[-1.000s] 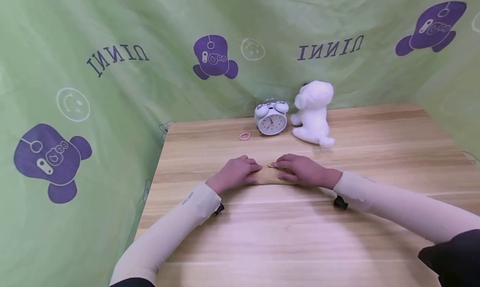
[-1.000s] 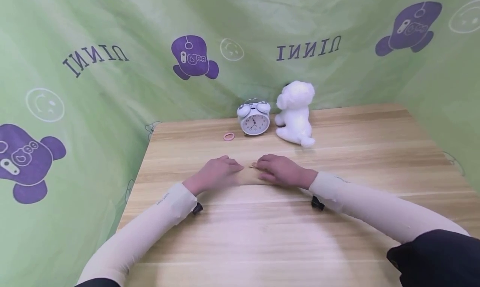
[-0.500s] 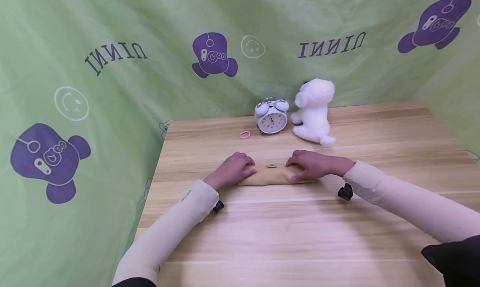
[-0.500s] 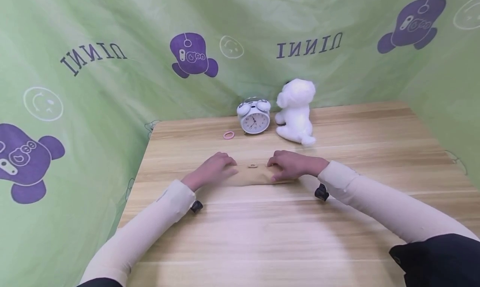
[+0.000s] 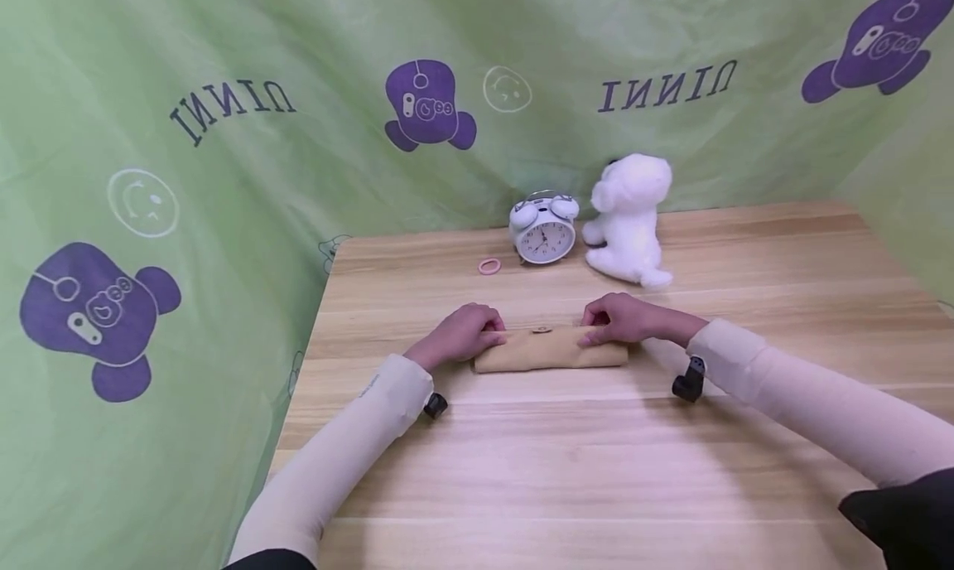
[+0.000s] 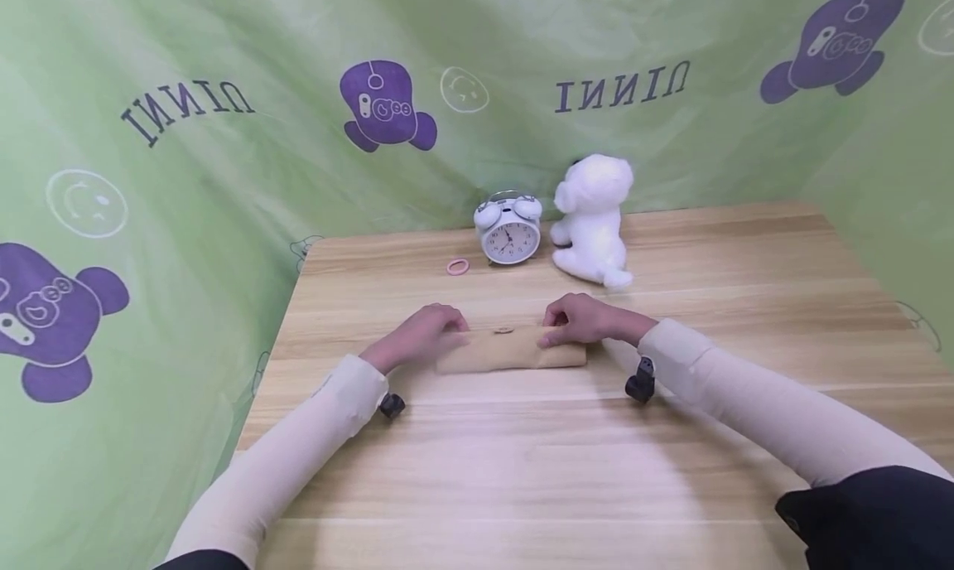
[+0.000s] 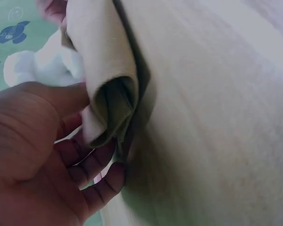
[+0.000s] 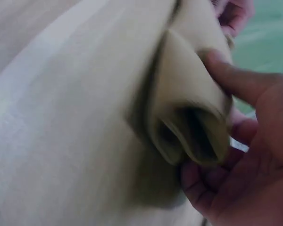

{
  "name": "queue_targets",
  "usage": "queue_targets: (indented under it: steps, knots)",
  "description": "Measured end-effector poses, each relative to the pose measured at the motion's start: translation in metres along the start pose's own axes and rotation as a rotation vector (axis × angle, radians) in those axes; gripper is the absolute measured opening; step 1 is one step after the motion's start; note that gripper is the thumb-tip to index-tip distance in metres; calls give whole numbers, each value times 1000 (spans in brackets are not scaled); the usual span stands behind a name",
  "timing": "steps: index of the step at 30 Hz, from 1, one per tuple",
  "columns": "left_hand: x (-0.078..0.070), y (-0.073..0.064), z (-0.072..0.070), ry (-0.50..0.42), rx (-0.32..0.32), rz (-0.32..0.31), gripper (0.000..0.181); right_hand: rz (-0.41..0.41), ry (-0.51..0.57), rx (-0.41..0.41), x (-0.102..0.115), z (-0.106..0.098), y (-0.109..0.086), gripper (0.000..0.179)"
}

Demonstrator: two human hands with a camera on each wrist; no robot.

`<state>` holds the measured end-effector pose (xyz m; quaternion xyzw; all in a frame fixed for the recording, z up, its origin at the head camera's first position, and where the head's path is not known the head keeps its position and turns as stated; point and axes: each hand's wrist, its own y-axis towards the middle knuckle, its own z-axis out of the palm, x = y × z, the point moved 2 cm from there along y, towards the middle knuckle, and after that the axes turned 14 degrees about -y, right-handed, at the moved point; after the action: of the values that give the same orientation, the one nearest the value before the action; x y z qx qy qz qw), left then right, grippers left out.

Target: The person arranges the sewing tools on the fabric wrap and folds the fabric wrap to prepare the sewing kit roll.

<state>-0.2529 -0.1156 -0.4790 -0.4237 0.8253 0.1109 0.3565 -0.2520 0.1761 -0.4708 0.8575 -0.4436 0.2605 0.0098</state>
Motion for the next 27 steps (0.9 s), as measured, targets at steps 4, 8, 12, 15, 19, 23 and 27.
queue_targets:
  steps: [4, 8, 12, 15, 19, 23, 27]
  knots:
    - [2, 1, -3, -47, 6, -2, 20, -4, 5, -42, -3, 0, 0, 14]
    - [4, 1, -5, -84, 14, -30, 22, -29, -27, -119, -3, 4, -3, 11]
    - [8, 0, -6, -116, 2, -50, 16, -25, -73, -192, -4, 6, -9, 10]
    - [10, -1, -7, -130, 13, -32, 15, -5, -120, -190, -6, 3, -18, 9]
    - [11, -9, -11, -139, 38, -21, 19, 12, -169, -179, -8, -2, -33, 12]
    - [12, -14, -12, -108, 25, -39, 16, 34, -162, -242, -11, 3, -39, 8]
    - [13, -15, -8, -74, 9, -66, 14, 49, -133, -262, -16, 10, -41, 11]
